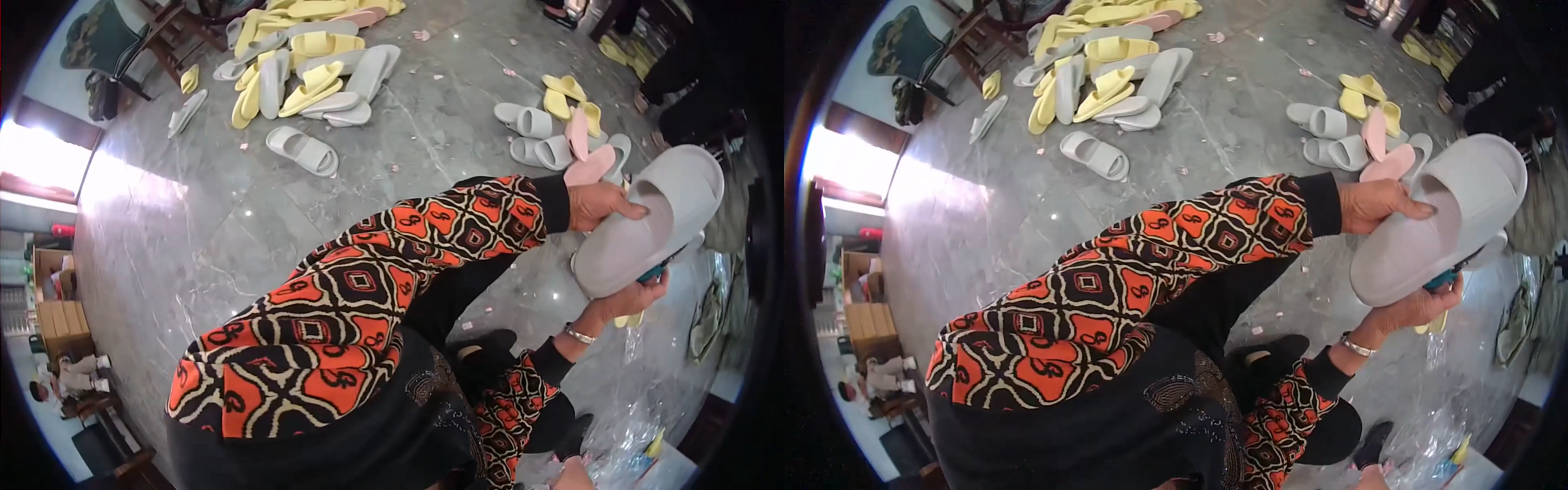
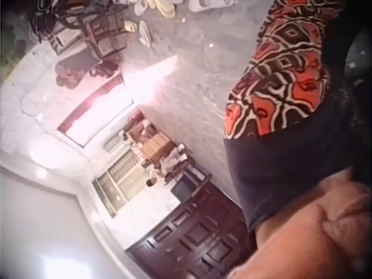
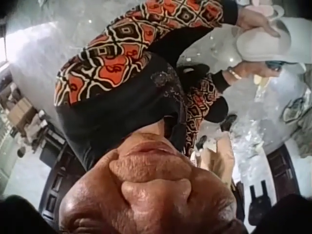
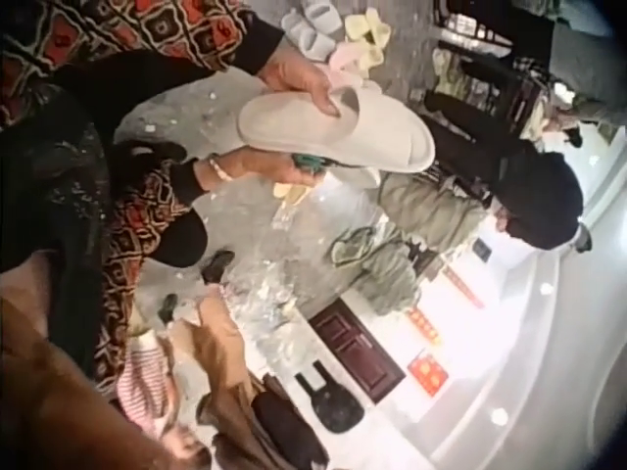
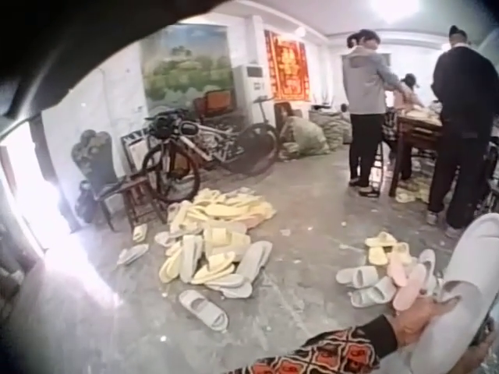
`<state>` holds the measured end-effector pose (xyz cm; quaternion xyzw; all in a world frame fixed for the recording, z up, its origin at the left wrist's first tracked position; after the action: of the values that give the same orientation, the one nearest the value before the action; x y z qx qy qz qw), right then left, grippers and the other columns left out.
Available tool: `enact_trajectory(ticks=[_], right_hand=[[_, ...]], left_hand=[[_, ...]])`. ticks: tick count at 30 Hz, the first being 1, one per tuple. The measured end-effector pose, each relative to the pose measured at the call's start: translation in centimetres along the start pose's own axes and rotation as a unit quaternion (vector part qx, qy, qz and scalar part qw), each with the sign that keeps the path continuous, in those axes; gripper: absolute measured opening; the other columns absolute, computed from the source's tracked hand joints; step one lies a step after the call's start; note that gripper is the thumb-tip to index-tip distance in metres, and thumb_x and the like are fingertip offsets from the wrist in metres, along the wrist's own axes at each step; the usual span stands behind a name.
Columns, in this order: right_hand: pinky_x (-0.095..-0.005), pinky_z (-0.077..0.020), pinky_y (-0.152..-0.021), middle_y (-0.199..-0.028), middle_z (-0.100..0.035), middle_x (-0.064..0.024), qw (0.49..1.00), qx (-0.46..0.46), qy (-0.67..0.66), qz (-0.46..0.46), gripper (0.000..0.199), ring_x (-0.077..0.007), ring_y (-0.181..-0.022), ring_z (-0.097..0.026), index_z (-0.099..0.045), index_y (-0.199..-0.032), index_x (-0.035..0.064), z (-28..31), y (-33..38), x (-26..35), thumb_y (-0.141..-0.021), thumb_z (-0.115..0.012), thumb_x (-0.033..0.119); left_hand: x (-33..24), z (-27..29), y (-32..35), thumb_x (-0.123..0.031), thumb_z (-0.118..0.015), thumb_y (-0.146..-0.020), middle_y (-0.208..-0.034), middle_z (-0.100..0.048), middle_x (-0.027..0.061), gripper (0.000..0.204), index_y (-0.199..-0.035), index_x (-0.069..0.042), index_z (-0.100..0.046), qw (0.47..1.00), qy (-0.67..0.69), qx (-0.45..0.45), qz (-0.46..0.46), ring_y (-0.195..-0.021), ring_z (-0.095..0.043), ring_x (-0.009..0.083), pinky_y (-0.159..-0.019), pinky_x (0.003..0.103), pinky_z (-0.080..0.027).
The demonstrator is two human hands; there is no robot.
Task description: The person picks up slippers from the floor, trims excess material from them using scissors, and sets them down.
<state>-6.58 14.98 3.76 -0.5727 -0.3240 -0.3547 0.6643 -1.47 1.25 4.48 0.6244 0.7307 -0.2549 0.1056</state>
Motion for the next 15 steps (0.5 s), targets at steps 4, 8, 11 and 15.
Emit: enact_trajectory(ticks=[4,8,11,15], right_hand=[[-0.0294,-0.0456,-0.077,-0.104,-0.055,-0.0118,0.998,0.017,0.054,0.019,0.044,-0.0185,-0.088,-0.055,-0.044,-0.114,-0.0004,0.7,-0.6,-1.0,-0.074,-0.062,0.004],[-0.0297,-0.0455,-0.078,-0.107,-0.054,-0.0115,0.997,0.068,-0.022,-0.018,0.044,-0.019,-0.089,-0.055,-0.044,-0.115,-0.0011,0.4,-1.3,-2.8,-0.075,-0.061,0.003],[-0.0302,-0.0458,-0.078,-0.107,-0.054,-0.0119,0.987,0.116,-0.103,-0.041,0.044,-0.0197,-0.089,-0.056,-0.044,-0.115,-0.0015,-0.1,-1.8,-3.3,-0.074,-0.06,0.002],[-0.0307,-0.0465,-0.077,-0.106,-0.054,-0.0123,0.964,0.181,-0.186,-0.059,0.043,-0.0199,-0.088,-0.056,-0.045,-0.114,-0.0019,-0.8,-2.0,-3.2,-0.073,-0.059,0.0]], left_hand=[[0.4,0.7,0.0,-0.012,-0.064,-0.078,-0.104,-0.059,0.0083,0.035,-0.108,0.003,-0.053,0.999,-0.009,-0.033,0.037,-0.093,-0.058,0.0168,-0.083,0.031,-0.047],[0.4,1.1,0.3,-0.011,-0.064,-0.078,-0.102,-0.06,0.0085,0.032,-0.106,0.001,-0.055,0.999,-0.016,-0.023,0.032,-0.092,-0.059,0.0173,-0.082,0.032,-0.047],[0.0,0.8,0.6,-0.009,-0.064,-0.078,-0.102,-0.06,0.0093,0.031,-0.106,-0.001,-0.056,0.996,-0.092,-0.013,0.013,-0.092,-0.058,0.0167,-0.08,0.032,-0.048],[-0.4,0.1,1.5,-0.006,-0.064,-0.076,-0.102,-0.06,0.0098,0.033,-0.108,-0.002,-0.055,0.99,-0.133,-0.042,-0.012,-0.092,-0.058,0.017,-0.08,0.032,-0.048]])
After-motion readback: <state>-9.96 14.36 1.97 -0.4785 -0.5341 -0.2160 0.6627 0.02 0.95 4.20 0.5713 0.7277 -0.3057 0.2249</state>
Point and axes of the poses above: each hand's wrist, its own y-axis away from the middle knuckle, its own z-axis out of the back of the hand, x = y × z, the point moved 3 cm from there along -y, towards the middle knuckle
